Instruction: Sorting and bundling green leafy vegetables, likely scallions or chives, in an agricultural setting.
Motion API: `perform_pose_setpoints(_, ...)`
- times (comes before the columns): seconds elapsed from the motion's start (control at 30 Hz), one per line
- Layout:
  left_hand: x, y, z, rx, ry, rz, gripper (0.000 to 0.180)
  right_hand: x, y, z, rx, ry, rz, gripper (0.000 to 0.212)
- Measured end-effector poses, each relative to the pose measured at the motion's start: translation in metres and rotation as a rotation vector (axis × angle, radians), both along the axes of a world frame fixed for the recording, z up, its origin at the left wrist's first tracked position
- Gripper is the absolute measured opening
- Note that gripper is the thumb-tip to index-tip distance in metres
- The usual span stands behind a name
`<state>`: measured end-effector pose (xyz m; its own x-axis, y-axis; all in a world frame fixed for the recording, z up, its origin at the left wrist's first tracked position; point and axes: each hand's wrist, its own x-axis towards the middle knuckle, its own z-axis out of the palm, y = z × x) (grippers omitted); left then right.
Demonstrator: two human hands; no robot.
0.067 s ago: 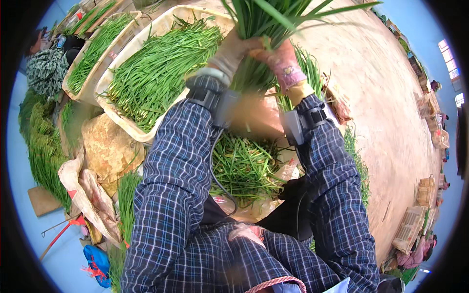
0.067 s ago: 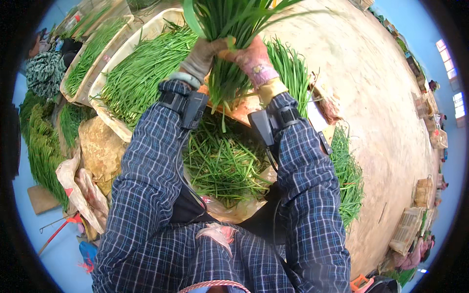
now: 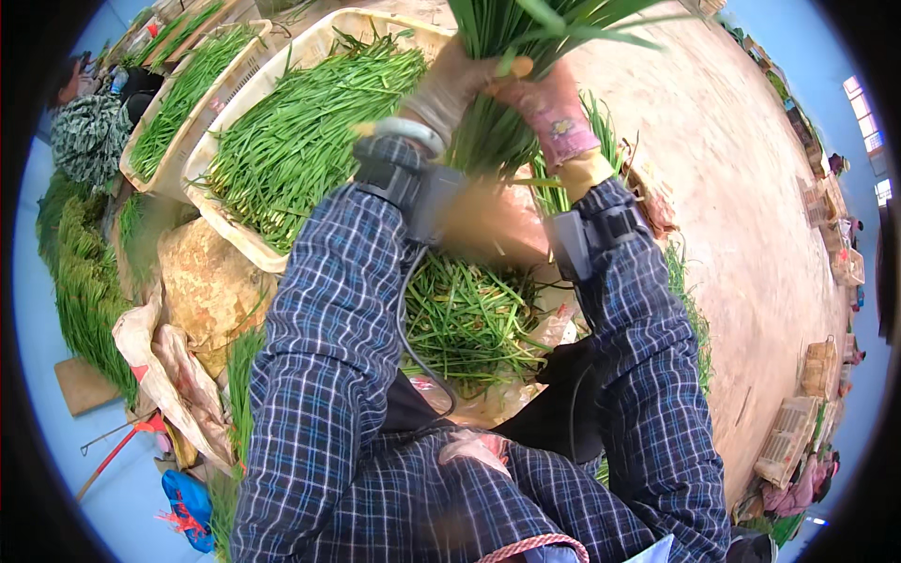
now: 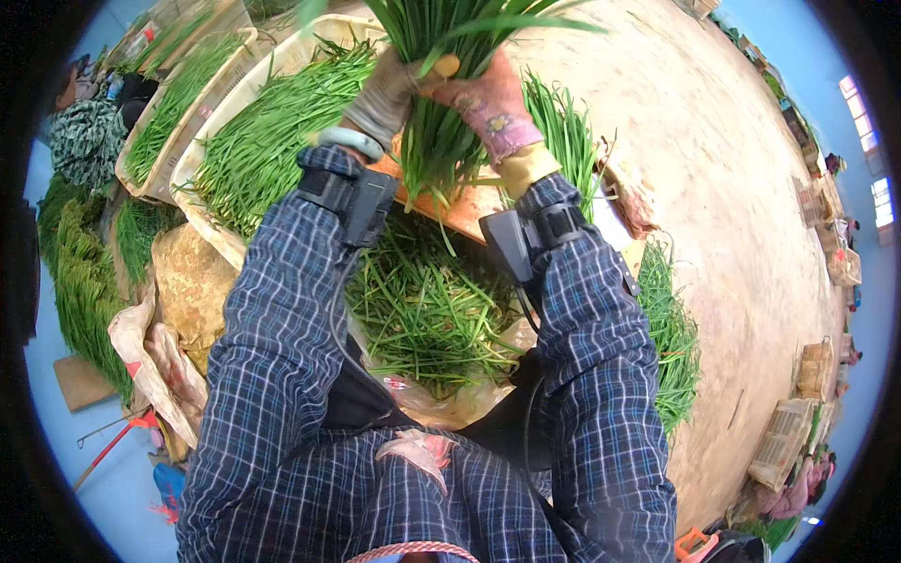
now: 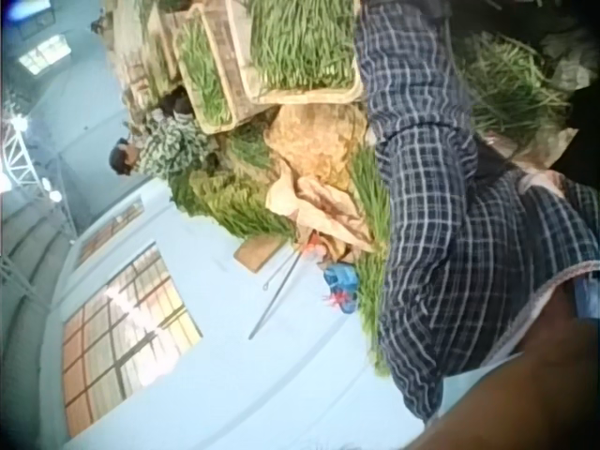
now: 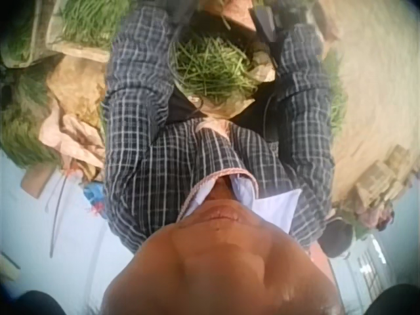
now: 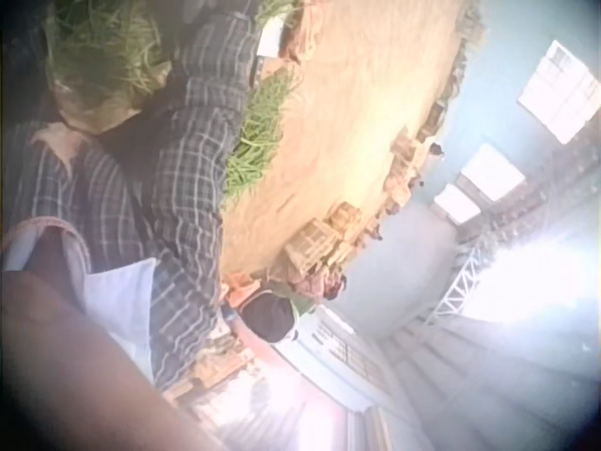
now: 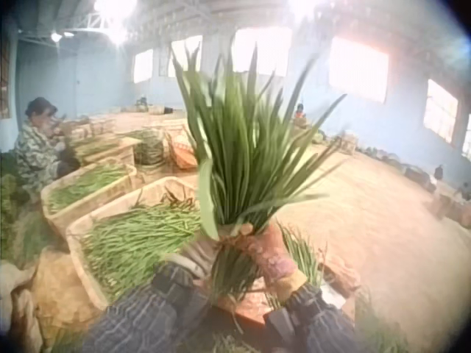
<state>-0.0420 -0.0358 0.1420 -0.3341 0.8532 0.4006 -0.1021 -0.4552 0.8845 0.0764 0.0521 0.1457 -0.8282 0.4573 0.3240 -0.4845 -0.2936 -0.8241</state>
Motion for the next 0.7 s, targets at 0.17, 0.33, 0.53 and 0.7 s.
perform_pose_setpoints(0.17,-0.020,-0.019,0.007,0.130,0.118,0.022,0.071,-0.008,-0.008,0.021,0.675,-0.351,-0.220,0.059)
perform_pose_setpoints(0.33,-0.013,-0.014,0.000,-0.188,0.154,0.467,0.077,-0.018,-0.030,0.032,1.267,-0.834,-0.167,0.086)
perform_pose_setpoints(0.53,-0.036,-0.021,0.003,0.037,-0.036,0.546,0.040,-0.014,-0.023,0.036,1.380,-0.652,-0.241,0.088)
perform_pose_setpoints(0.7,-0.074,-0.099,0.008,-0.011,-0.252,0.570,0.031,0.077,-0.046,0.072,0.634,-0.458,-0.219,0.050)
